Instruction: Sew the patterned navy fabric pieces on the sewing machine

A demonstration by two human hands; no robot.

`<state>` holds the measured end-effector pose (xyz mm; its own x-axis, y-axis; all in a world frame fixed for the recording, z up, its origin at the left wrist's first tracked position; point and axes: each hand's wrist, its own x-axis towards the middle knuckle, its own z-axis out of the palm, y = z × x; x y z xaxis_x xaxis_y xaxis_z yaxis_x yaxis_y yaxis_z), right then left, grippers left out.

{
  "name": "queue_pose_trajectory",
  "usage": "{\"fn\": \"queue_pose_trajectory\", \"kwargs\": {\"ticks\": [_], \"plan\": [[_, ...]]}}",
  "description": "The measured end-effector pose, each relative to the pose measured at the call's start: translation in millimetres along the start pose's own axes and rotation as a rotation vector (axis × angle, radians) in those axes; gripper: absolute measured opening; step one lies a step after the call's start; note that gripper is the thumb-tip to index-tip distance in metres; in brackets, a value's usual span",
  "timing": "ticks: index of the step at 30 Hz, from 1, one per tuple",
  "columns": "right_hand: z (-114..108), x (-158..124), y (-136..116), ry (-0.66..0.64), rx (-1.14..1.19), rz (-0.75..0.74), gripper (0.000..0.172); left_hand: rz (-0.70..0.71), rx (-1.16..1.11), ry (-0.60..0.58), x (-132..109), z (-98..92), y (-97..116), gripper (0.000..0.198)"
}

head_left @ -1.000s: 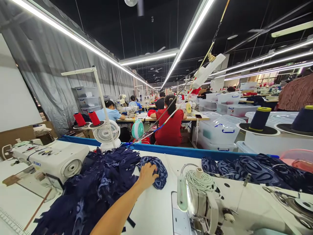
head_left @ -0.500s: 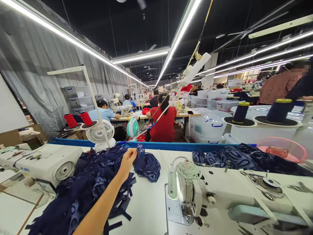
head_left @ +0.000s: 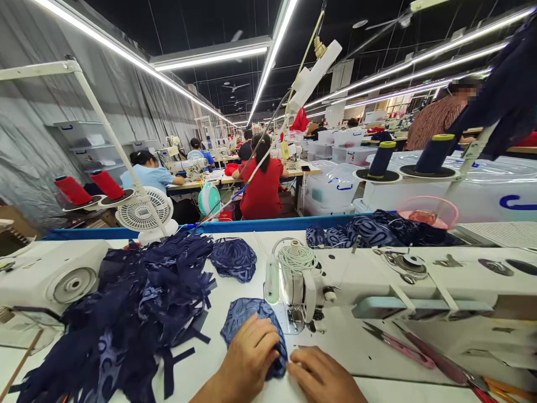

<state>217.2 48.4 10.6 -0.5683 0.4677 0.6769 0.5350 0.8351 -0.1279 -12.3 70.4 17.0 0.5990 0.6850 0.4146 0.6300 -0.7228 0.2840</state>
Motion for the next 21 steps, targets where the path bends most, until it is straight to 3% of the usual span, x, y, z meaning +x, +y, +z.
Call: {"fn": "queue_pose_trajectory", "kwargs": {"ticks": [3,6,10,17,21], "plan": [[9.9,0.3,6.7,-0.024,-0.087,-0.077,0.029,-0.049,0.073,-0.011,3.9,8.5,1.6,0.036],[7.8,-7.4,19.8,-0.107,-0.055,0.019,0.026,-0.058,0.116,-0.006,1.5,19.3,-1.4,0.046],[-2.7,-7.0,31.0,-0.171,-0.132,0.115,0.039,-0.026,0.131,0.003,-0.5,24.5,-6.6,0.045],[-10.3,22.7,28.2,-0.267,-0.302,-0.172,0.025,-0.062,0.032,0.074,6.2,27.2,-13.7,0.043],[-7.6,35.0,33.0,-0.272,-0.347,-0.194,0.029,-0.093,-0.050,0.086,9.3,32.9,-16.9,0.039]]}}
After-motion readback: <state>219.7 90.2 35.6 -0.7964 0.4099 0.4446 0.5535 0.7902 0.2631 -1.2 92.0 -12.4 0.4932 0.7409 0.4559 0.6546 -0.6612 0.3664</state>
